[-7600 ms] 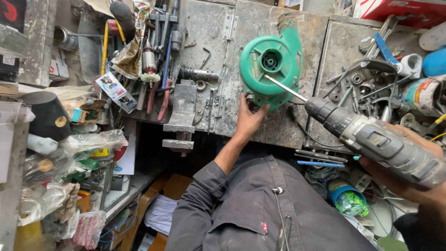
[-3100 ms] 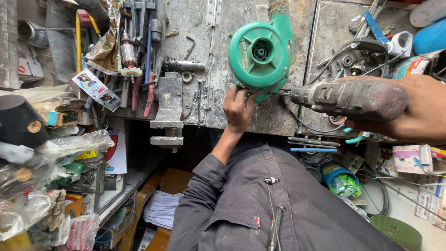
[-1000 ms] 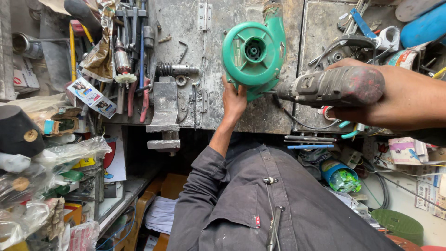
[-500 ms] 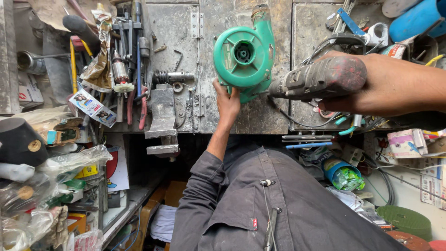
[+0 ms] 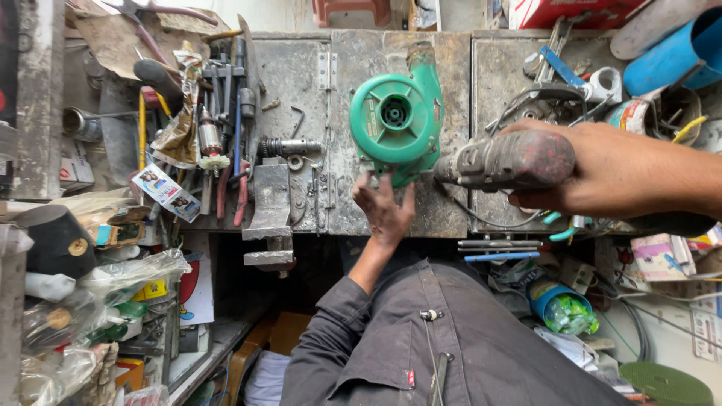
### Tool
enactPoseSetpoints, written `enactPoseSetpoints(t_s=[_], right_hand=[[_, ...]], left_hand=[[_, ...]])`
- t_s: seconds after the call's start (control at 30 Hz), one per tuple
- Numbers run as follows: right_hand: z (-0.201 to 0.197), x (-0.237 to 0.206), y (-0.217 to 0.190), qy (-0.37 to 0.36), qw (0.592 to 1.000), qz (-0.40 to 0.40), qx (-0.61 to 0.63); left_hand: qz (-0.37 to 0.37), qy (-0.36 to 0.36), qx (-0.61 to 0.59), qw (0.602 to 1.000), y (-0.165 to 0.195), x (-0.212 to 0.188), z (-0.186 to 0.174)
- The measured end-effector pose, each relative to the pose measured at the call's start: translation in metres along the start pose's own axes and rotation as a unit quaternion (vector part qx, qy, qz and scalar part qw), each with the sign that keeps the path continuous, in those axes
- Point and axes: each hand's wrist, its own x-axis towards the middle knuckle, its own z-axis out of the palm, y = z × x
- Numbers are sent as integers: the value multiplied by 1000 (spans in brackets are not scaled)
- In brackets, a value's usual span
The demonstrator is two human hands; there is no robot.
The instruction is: The person repairs a green electric blower on a cluttered workbench. They hold the blower, use a corded drill on its housing, work on its base with a screwdriver, manipulate its carbon brush holders and wiring by hand, and pick up a small component from the bench while continuing to work on the tool.
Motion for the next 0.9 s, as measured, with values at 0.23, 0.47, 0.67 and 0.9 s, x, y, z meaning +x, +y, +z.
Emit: enactPoseSetpoints(t_s=[0.23, 0.47, 0.67, 0.9], right_hand=[[-1, -9, -5, -9, 999, 23, -22], [4, -15, -1, -11, 999, -42, 16], [2, -25, 18, -22, 998, 50, -44], [13, -32, 71, 115, 988, -67, 80]], left_hand=[[107, -12, 30, 994, 12, 18, -1], [153, -40, 56, 986, 13, 28, -7], [151, -22, 62, 986, 15, 34, -4], [107, 51, -54, 991, 10, 28, -10]])
